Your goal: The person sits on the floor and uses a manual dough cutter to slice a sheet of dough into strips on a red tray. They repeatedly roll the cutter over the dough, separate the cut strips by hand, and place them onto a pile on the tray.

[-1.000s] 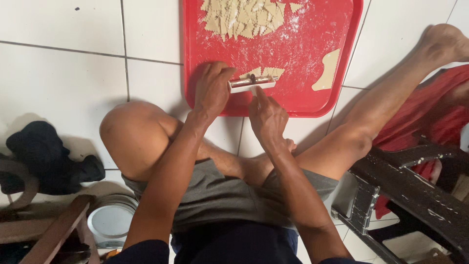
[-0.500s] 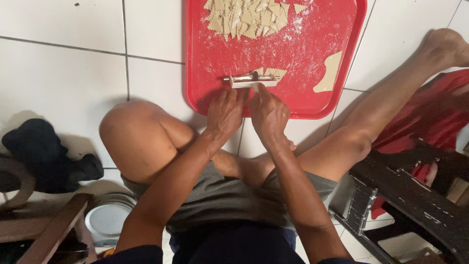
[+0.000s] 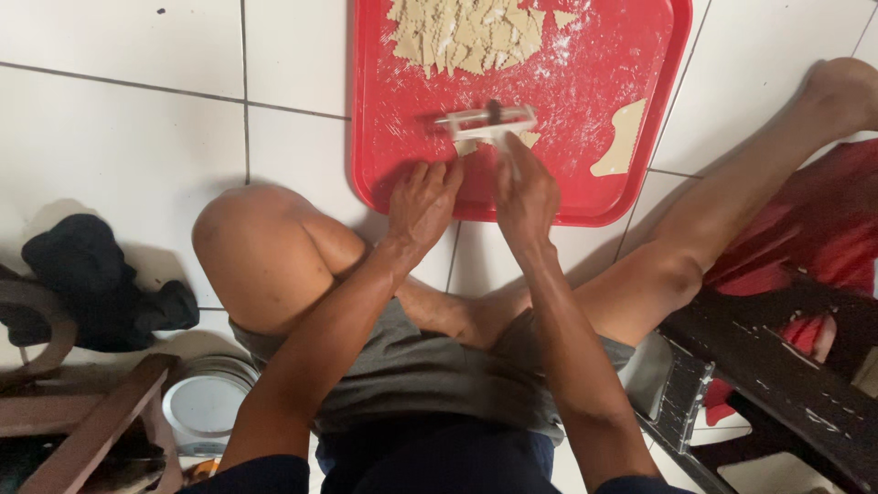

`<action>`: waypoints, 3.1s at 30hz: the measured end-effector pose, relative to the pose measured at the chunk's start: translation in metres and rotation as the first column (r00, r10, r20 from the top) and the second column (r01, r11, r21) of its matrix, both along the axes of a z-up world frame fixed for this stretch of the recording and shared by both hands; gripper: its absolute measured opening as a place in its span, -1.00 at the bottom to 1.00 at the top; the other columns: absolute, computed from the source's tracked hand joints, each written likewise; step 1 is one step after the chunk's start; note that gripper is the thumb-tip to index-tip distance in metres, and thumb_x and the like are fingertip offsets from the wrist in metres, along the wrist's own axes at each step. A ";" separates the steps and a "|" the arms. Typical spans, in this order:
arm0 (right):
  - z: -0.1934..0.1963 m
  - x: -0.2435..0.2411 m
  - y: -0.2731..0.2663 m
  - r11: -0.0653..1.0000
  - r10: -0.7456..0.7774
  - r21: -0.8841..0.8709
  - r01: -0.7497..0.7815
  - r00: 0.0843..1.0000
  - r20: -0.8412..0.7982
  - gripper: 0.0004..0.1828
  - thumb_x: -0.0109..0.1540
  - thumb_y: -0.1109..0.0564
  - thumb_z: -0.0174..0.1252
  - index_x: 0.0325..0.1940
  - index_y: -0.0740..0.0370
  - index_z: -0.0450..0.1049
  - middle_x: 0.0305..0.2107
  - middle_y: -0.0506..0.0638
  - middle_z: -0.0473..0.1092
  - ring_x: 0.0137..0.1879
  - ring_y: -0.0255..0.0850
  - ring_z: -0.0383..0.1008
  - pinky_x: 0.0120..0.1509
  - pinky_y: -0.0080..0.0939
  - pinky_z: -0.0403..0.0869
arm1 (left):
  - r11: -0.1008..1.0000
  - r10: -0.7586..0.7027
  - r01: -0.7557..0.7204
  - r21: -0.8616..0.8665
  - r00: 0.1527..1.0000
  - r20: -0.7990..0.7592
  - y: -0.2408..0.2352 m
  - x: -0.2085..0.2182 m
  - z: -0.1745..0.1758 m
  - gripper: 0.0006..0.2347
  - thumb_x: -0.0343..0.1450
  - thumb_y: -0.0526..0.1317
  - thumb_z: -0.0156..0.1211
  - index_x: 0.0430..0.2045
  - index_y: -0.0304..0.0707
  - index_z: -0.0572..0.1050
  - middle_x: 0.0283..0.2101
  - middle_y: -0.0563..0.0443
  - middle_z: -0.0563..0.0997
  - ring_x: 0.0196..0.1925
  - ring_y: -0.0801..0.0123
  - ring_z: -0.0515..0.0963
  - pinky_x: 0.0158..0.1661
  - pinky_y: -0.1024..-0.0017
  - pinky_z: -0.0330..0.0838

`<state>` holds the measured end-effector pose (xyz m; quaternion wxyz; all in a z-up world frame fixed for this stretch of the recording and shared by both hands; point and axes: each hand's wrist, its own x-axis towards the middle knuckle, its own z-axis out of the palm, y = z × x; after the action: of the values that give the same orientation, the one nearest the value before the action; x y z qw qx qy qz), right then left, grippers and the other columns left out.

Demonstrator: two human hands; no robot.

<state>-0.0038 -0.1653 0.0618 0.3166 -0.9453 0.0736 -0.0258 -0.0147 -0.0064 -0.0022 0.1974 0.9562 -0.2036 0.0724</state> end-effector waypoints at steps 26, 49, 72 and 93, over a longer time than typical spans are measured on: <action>-0.005 -0.019 -0.025 0.821 0.400 -0.434 -0.371 0.916 -0.026 -0.69 0.23 0.01 0.16 0.06 -0.11 0.58 -0.62 -0.14 0.30 -0.60 -0.17 0.41 -0.54 -0.22 0.40 | 0.947 0.028 -0.033 -0.320 0.999 -0.020 0.009 0.048 -0.006 -0.78 0.26 -0.45 0.28 -0.28 -0.17 0.57 -0.28 -0.02 0.32 -0.26 0.13 0.41 -0.24 0.28 0.37; 0.016 0.036 0.007 0.787 0.477 -0.386 -0.482 0.871 -0.115 -0.69 0.20 0.08 0.11 0.01 0.00 0.58 -0.62 -0.04 0.38 -0.52 -0.04 0.51 -0.49 -0.03 0.46 | 0.879 -0.020 -0.205 -0.431 0.886 -0.463 0.022 0.066 -0.009 -0.63 0.35 -0.48 0.04 0.00 -0.09 0.49 -0.20 -0.04 0.44 -0.10 0.06 0.51 -0.09 0.18 0.46; 0.004 0.022 0.029 0.871 0.338 -0.386 -0.304 0.941 0.022 -0.67 0.33 0.01 0.02 0.18 -0.09 0.46 -0.56 -0.03 0.42 -0.49 -0.08 0.54 -0.43 -0.04 0.51 | 0.737 0.207 -0.384 -0.556 0.912 -0.355 0.038 0.052 -0.007 -0.65 0.27 -0.54 0.03 -0.16 -0.17 0.58 -0.26 -0.10 0.56 -0.14 -0.02 0.57 -0.05 0.19 0.44; -0.007 -0.072 -0.022 0.977 0.197 0.001 -0.214 0.899 0.392 -0.59 0.31 0.08 0.07 0.24 0.14 0.44 -0.42 0.05 0.44 -0.36 -0.07 0.51 -0.32 -0.13 0.52 | -0.160 -0.803 -0.950 -0.269 0.284 -0.525 -0.018 0.014 0.033 -0.68 0.46 -0.05 0.11 0.07 -0.09 0.49 -0.02 -0.11 0.63 0.04 0.18 0.62 0.11 0.18 0.47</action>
<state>-0.0763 -0.1874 0.0543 0.3466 -0.9165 -0.0904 -0.1782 -0.0003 -0.0246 0.0311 0.8823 0.1898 0.2375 -0.3594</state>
